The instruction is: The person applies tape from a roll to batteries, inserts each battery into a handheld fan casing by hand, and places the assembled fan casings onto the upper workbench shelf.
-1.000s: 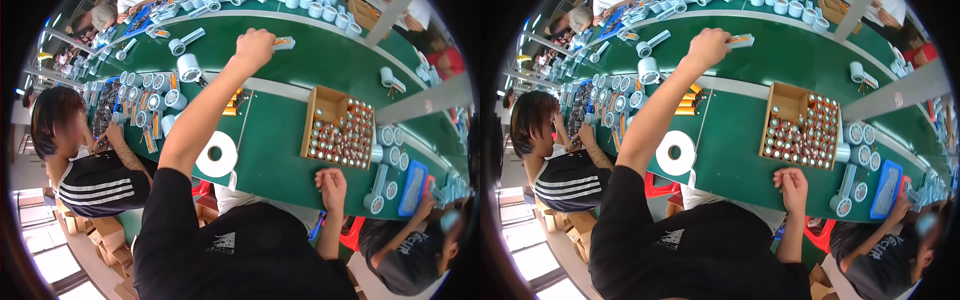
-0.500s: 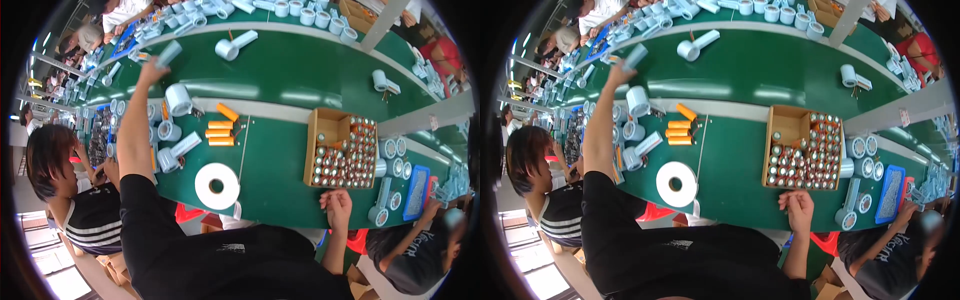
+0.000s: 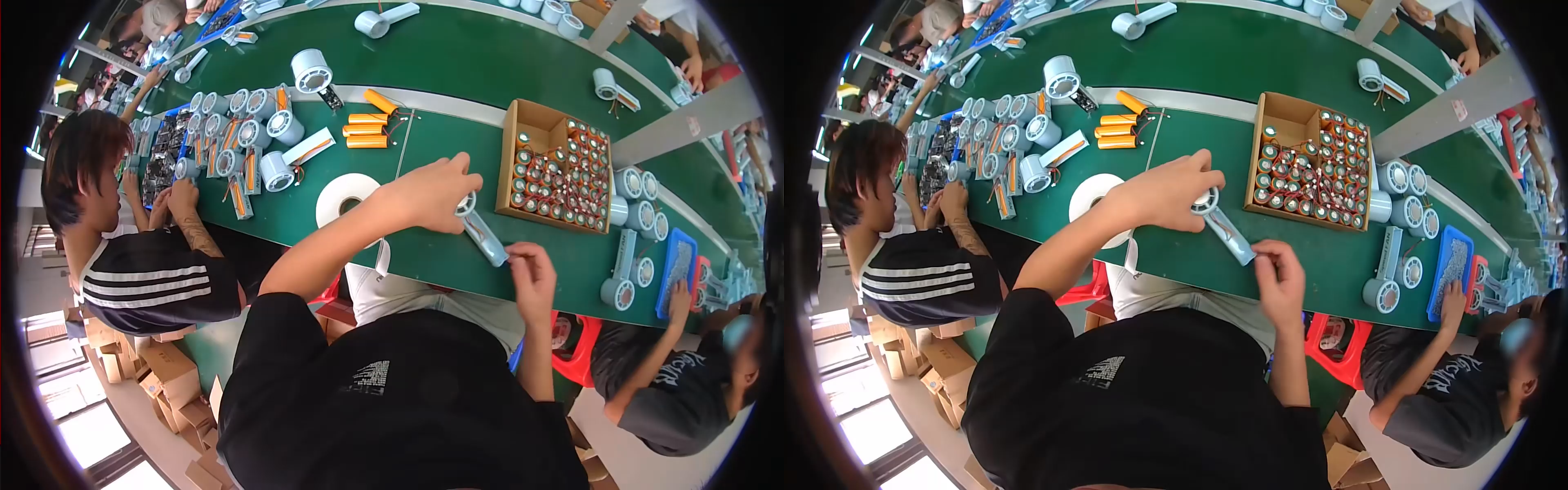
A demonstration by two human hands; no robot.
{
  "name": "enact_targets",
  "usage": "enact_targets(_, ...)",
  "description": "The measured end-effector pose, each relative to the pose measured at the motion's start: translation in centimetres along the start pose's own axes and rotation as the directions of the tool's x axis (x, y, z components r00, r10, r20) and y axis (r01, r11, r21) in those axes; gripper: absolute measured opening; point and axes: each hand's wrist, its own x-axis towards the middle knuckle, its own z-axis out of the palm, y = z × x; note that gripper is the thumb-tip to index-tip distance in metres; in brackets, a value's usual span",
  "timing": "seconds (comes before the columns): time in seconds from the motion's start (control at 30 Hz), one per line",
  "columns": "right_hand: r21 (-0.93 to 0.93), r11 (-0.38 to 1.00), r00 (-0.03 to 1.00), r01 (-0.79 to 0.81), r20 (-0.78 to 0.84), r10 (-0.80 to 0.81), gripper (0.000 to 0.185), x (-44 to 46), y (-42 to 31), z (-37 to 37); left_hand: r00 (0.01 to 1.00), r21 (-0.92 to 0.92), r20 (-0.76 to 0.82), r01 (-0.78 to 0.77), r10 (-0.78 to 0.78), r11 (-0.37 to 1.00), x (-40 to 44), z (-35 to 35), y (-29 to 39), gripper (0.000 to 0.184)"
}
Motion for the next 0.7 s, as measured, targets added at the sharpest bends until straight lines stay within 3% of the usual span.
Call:
enact_targets(0.03,-0.197,0.973,0.993,0.120,0.033,-0.116,0.029,-0.3,-0.1,1.0,0.998,0.001,-0.044,-0.036,0.036,0.999,0.1,0.2,0.1,0.050)
enact_targets(0.07,-0.196,0.973,0.993,0.118,0.028,-0.114,0.029,-0.7,-0.5,2.3,0.998,0.002,-0.041,-0.039,0.040,0.999,-0.2,-0.4,-0.7,0.050)
enact_targets(0.13,-0.640,0.715,0.921,0.281,-0.031,-0.389,0.037,-0.7,-1.8,4.9,0.934,0.123,-0.243,-0.236,0.260,0.964,-0.4,-3.4,-4.3,0.047)
enact_targets(0.17,-0.671,0.697,0.935,0.254,-0.014,-0.354,0.038,-0.5,-0.7,5.0,0.933,0.127,-0.236,-0.246,0.270,0.961,0.8,-4.8,-5.9,0.047)
enact_targets(0.2,-0.701,0.676,0.951,0.227,0.008,-0.310,0.038,-0.5,0.6,5.1,0.957,0.372,-0.291,0.121,-0.008,0.920,2.1,-6.0,-7.5,0.042)
enact_targets(0.23,-0.703,0.677,0.954,0.216,0.004,-0.301,0.038,-0.3,1.2,5.1,0.877,0.552,-0.407,0.459,-0.255,0.697,2.8,-6.6,-8.6,0.036)
enact_targets(0.3,-0.727,0.681,0.980,0.084,-0.063,-0.188,0.040,0.3,1.9,5.2,0.889,0.529,-0.381,0.434,-0.252,0.729,2.6,-7.2,-10.4,0.034)
enact_targets(0.43,-0.762,0.644,0.978,0.069,-0.075,-0.193,0.040,0.4,0.1,5.9,0.922,0.414,-0.309,0.352,-0.234,0.840,2.5,-8.1,-13.1,0.026)
enact_targets(0.47,-0.774,0.629,0.978,0.071,-0.071,-0.197,0.040,0.2,-0.6,5.8,0.928,0.377,-0.293,0.335,-0.231,0.864,2.6,-7.7,-13.5,0.024)
enact_targets(0.53,-0.721,0.680,0.963,0.133,-0.069,-0.262,0.039,-0.1,-2.2,5.3,0.873,0.130,-0.465,0.229,-0.144,0.965,0.2,-7.5,-9.9,0.026)
enact_targets(0.57,-0.658,0.726,0.942,0.200,-0.074,-0.326,0.038,-0.4,-3.2,5.0,0.900,-0.068,-0.413,0.123,-0.140,0.990,-1.8,-7.5,-7.0,0.030)
enact_targets(0.6,-0.588,0.764,0.920,0.264,-0.083,-0.382,0.037,-0.8,-4.0,4.9,0.951,-0.228,-0.306,-0.036,-0.037,0.973,-3.7,-6.4,-4.6,0.032)
enact_targets(0.63,-0.510,0.795,0.897,0.327,-0.097,-0.431,0.036,-1.2,-4.4,5.1,0.973,-0.400,-0.214,-0.164,0.082,0.902,-5.5,-4.9,-2.4,0.034)
enact_targets(0.67,-0.504,0.804,0.906,0.316,-0.092,-0.413,0.036,-1.5,-4.7,5.4,0.982,-0.588,-0.115,-0.190,0.152,0.786,-6.9,-2.6,-0.7,0.034)
enact_targets(0.7,-0.347,0.886,0.941,0.308,-0.024,-0.337,0.035,-1.7,-5.0,5.8,0.971,-0.750,-0.034,-0.182,0.238,0.635,-8.1,-0.3,0.8,0.034)
